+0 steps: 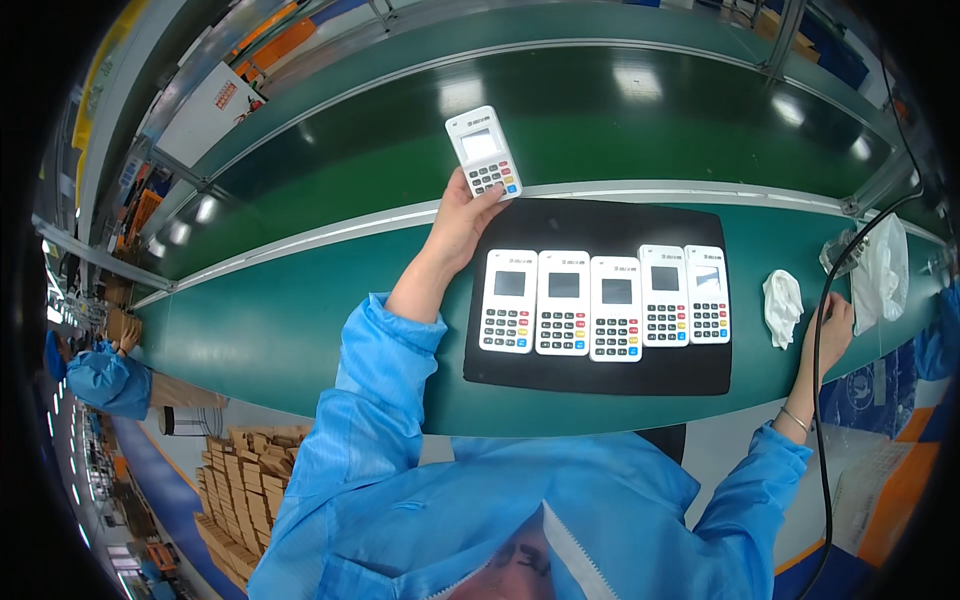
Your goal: The person repeatedly picks up batches of white calculators from a green conveyor belt, places them on a black mat, and wipes them with a white cloth. The person handles the calculators in groups, turning them over to clean different sides, and occasionally uses a red card to wipe the surfaces. The cleaned calculators are left on the mat or the belt.
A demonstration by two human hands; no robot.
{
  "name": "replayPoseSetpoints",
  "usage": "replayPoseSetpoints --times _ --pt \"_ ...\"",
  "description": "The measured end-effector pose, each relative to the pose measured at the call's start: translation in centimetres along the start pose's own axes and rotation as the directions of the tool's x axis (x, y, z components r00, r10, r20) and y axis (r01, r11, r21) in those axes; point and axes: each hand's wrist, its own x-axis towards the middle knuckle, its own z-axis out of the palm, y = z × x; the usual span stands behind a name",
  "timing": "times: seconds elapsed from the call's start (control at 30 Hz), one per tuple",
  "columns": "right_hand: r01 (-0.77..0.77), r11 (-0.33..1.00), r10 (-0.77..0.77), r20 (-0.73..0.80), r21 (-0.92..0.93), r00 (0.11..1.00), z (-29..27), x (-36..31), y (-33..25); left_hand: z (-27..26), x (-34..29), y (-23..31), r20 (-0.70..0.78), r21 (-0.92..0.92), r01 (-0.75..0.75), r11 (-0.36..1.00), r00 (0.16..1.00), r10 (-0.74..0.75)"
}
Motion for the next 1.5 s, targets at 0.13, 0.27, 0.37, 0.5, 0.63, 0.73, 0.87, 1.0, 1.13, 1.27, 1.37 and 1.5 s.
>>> replayPoseSetpoints --times 0.13,0.27,0.37,0.5,0.63,0.73,0.87,1.0,1.13,1.27,1.37,1.5 --pt "-0.157 0.984 0.161 -0.036 0.082 0.986 -0.9 0.1 -0.3 0.3 0.7 -0.6 0.039 -0.024 -0.03 0.999 0.999 0.031" --pt "-0.331 0.816 0.444 -0.147 0.474 0.884 0.5 -0.1 2.6 0.1 0.6 -1.6 -0.01 0.054 -0.055 0.997 0.998 0.055" --pt "-0.394 0.595 0.6 -0.06 0.7 0.798 -0.3 -0.1 2.6 0.3 0.6 -1.0 0.027 0.119 -0.017 0.993 1.0 0.014" --pt "-0.365 0.71 0.511 -0.084 0.602 0.855 -1.6 0.0 0.9 0.4 -0.1 -0.3 0.12 0.149 -0.006 0.989 0.993 -0.012" --pt "-0.336 0.842 0.438 -0.17 0.421 0.883 -3.8 -0.7 -1.9 1.9 -1.1 -0.4 0.09 0.197 -0.032 0.98 0.996 0.014" --pt "-0.036 0.827 0.196 -0.228 0.562 0.954 -3.5 -1.0 -3.9 2.1 -1.0 -0.5 0.142 0.22 -0.051 0.974 0.99 0.019" --pt "0.198 0.784 -0.247 0.003 0.588 0.969 -5.0 -0.1 -16.2 0.7 -0.9 -1.0 0.171 0.3 -0.06 0.952 0.985 0.008" --pt "0.05 0.783 -0.374 0.405 0.62 0.834 -0.9 4.5 -22.6 0.8 -0.8 -1.2 0.155 0.329 -0.041 0.943 0.988 -0.011" --pt "-0.149 0.669 -0.271 0.425 0.729 0.864 4.8 5.6 -23.3 1.9 -0.6 -2.0 0.113 0.413 -0.105 0.905 0.992 0.064" --pt "-0.168 0.705 -0.222 0.439 0.689 0.871 6.1 4.6 -23.7 1.3 -1.3 -1.7 0.054 0.446 -0.109 0.888 0.994 0.095" --pt "-0.131 0.763 -0.223 0.448 0.633 0.866 4.7 4.5 -24.5 1.4 -1.5 -1.6 0.069 0.502 -0.123 0.856 0.992 0.102" --pt "-0.113 0.831 -0.198 0.48 0.544 0.855 3.7 4.6 -25.3 1.0 -1.6 -1.8 0.07 0.527 -0.107 0.843 0.994 0.082"
